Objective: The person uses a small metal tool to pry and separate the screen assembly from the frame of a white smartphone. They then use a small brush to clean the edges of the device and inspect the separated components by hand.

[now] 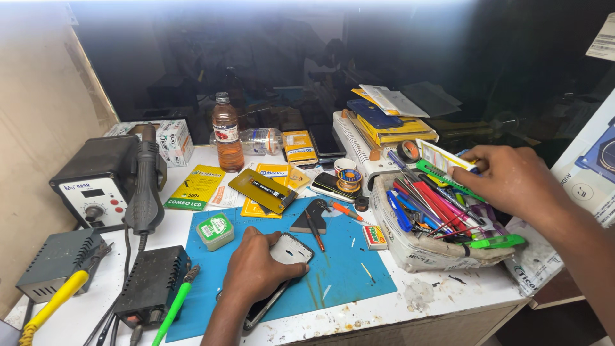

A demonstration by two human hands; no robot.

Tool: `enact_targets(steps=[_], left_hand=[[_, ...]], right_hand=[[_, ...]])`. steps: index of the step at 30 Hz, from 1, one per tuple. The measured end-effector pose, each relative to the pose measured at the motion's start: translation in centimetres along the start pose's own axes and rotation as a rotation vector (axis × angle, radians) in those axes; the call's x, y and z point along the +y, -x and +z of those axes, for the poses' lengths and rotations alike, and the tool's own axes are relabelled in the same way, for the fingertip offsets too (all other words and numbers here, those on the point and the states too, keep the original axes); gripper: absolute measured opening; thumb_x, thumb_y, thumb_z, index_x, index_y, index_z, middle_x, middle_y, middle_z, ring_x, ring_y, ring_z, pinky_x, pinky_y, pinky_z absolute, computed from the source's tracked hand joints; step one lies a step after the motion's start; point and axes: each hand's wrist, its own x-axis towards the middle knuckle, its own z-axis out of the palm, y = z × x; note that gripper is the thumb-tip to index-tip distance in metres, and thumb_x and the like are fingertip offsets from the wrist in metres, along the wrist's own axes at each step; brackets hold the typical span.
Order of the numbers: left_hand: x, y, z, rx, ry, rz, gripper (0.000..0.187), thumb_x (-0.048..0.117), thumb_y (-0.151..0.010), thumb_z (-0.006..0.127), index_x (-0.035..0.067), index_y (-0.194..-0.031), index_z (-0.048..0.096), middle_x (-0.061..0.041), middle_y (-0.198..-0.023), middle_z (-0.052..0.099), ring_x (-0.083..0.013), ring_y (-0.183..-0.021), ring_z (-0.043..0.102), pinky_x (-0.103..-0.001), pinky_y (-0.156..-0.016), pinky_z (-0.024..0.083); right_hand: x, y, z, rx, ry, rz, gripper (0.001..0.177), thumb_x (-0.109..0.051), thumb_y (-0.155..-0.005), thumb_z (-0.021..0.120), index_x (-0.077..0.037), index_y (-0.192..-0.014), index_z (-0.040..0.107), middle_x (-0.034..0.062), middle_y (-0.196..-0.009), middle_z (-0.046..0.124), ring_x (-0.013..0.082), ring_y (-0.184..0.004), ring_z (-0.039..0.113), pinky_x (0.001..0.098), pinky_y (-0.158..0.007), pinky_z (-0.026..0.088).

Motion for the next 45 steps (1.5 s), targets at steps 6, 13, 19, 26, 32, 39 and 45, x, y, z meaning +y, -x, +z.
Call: enact_targets(steps=[6,13,19,26,32,39,45], left_hand=[[0.3,0.2,-0.2,-0.021,-0.012,-0.023,0.092,0.05,-0.057,0.092,0.008,-0.134,0.064,-0.012,-0.122,0.058,-0.0252,-0.11,0.067,-0.039,-0.097,0.055],[0.2,0.1,0.0,0.005,0.008,-0.008,0.092,0.05,-0.056,0.092,0.01,-0.134,0.065,-0.011,-0.121,0.059,-0.025,-0.111,0.066,-0.039,-0.098,0.054],[0.2,0.2,0.0,0.012,0.001,-0.008,0.093,0.05,-0.056,0.093,0.011,-0.135,0.064,-0.011,-0.121,0.058,-0.0252,-0.111,0.066,-0.039,-0.098,0.054],[0.1,0.4,0.1,0.045,0.014,0.009,0.092,0.05,-0.056,0.093,0.01,-0.134,0.065,-0.012,-0.121,0.059,-0.0263,-0.111,0.065,-0.039,-0.099,0.052],[0.1,0.2,0.4,0.059,-0.012,-0.004,0.092,0.051,-0.056,0.092,0.01,-0.134,0.065,-0.014,-0.12,0.06,-0.0265,-0.11,0.066,-0.038,-0.099,0.052],[-0.3,-0.2,0.9,0.081,-0.054,0.013,0.096,0.055,-0.057,0.092,0.011,-0.137,0.063,-0.015,-0.12,0.061,-0.0266,-0.109,0.067,-0.038,-0.098,0.054],[-0.4,0.1,1.1,0.083,-0.047,-0.017,0.097,0.056,-0.057,0.092,0.014,-0.139,0.063,-0.014,-0.122,0.06,-0.0268,-0.111,0.067,-0.039,-0.099,0.053]], right_hand=[[-1.5,1.9,-0.1,-0.146,-0.001,-0.115,0.042,-0.049,-0.09,0.072,-0.018,-0.118,0.077,0.0165,-0.075,0.077,0.0281,-0.063,0.074,0.0408,-0.071,0.06],[1.2,1.5,-2.4,0.01,0.052,-0.153,0.037,-0.039,-0.098,0.065,-0.013,-0.122,0.075,0.0198,-0.085,0.078,0.032,-0.075,0.075,0.0444,-0.074,0.059],[3.4,0.0,1.1,-0.151,0.173,-0.216,0.034,-0.033,-0.091,0.066,-0.017,-0.12,0.074,0.0132,-0.104,0.079,0.031,-0.096,0.077,0.0433,-0.092,0.059],[0.5,1.9,3.5,-0.234,0.289,-0.153,0.028,-0.034,-0.094,0.061,-0.015,-0.111,0.073,0.0146,-0.106,0.075,0.0317,-0.102,0.074,0.0472,-0.095,0.057],[-0.2,3.1,3.8,-0.17,0.308,-0.223,0.026,-0.031,-0.093,0.063,-0.009,-0.093,0.076,0.0182,-0.1,0.074,0.0362,-0.094,0.072,0.0503,-0.087,0.057],[0.9,3.0,6.7,-0.004,0.281,-0.4,0.019,-0.014,-0.086,0.06,-0.003,-0.086,0.075,0.0191,-0.094,0.072,0.0381,-0.087,0.073,0.051,-0.076,0.059],[-0.8,2.8,6.2,-0.058,0.247,-0.227,0.032,-0.028,-0.099,0.057,-0.003,-0.095,0.077,0.0204,-0.107,0.069,0.0385,-0.095,0.072,0.0504,-0.085,0.057]])
